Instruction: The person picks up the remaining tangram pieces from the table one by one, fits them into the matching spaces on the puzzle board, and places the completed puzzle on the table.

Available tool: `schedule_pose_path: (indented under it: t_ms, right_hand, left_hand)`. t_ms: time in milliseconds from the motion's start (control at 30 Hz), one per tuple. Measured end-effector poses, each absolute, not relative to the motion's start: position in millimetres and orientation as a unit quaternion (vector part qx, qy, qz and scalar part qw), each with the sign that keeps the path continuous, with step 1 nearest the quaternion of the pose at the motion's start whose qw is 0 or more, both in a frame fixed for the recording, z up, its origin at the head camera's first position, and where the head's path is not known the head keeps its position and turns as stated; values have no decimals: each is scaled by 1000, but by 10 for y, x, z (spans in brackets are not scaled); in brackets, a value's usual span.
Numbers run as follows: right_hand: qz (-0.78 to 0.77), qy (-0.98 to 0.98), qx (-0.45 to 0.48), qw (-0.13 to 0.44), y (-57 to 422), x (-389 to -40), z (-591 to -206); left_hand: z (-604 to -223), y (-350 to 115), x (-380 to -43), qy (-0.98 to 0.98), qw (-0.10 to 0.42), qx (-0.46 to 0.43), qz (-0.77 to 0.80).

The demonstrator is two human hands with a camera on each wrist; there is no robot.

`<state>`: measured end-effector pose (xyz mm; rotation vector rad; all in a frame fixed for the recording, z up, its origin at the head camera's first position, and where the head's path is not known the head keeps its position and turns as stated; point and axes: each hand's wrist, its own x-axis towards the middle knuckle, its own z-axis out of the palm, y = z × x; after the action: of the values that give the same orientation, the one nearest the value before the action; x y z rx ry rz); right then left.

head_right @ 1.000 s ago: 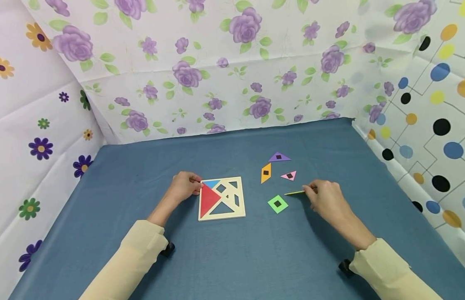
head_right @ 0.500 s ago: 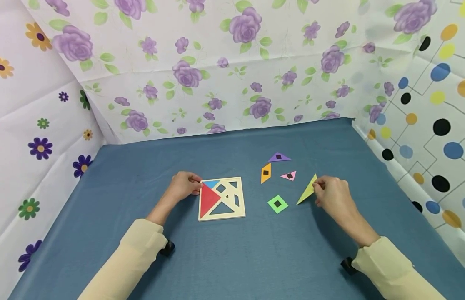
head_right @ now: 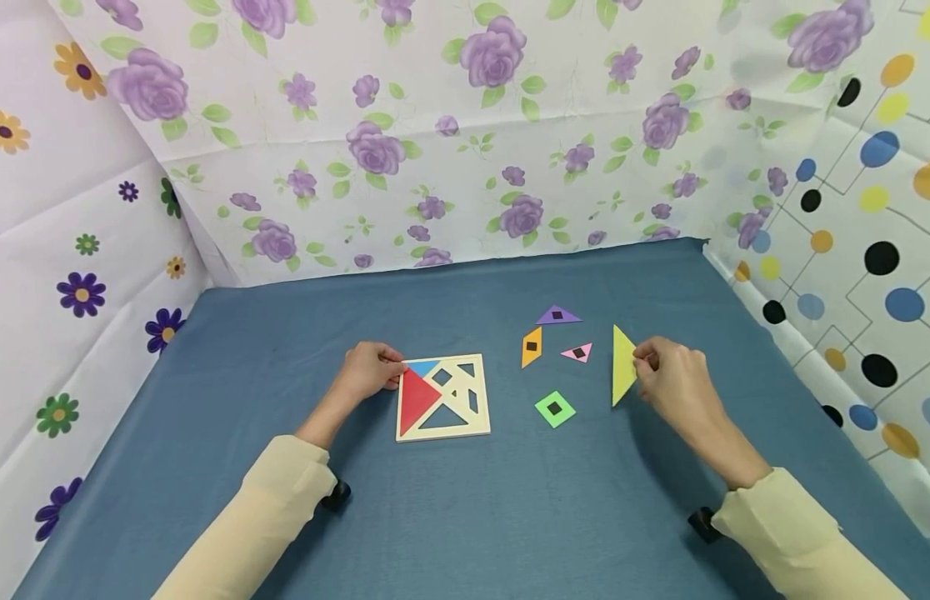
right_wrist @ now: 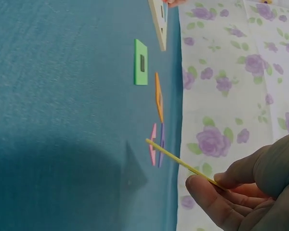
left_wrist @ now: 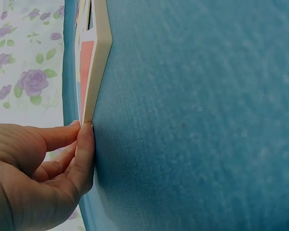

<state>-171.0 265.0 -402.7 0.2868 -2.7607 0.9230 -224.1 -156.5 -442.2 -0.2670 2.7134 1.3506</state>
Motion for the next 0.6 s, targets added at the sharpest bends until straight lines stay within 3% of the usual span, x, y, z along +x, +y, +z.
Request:
schedule_pose_path:
  t_ms: [600]
  right_hand:
    - [292,-938,130,136,2500,-1759,-3768]
  left_hand:
    - [-4404,-1534,-2217,892,16,-92,442]
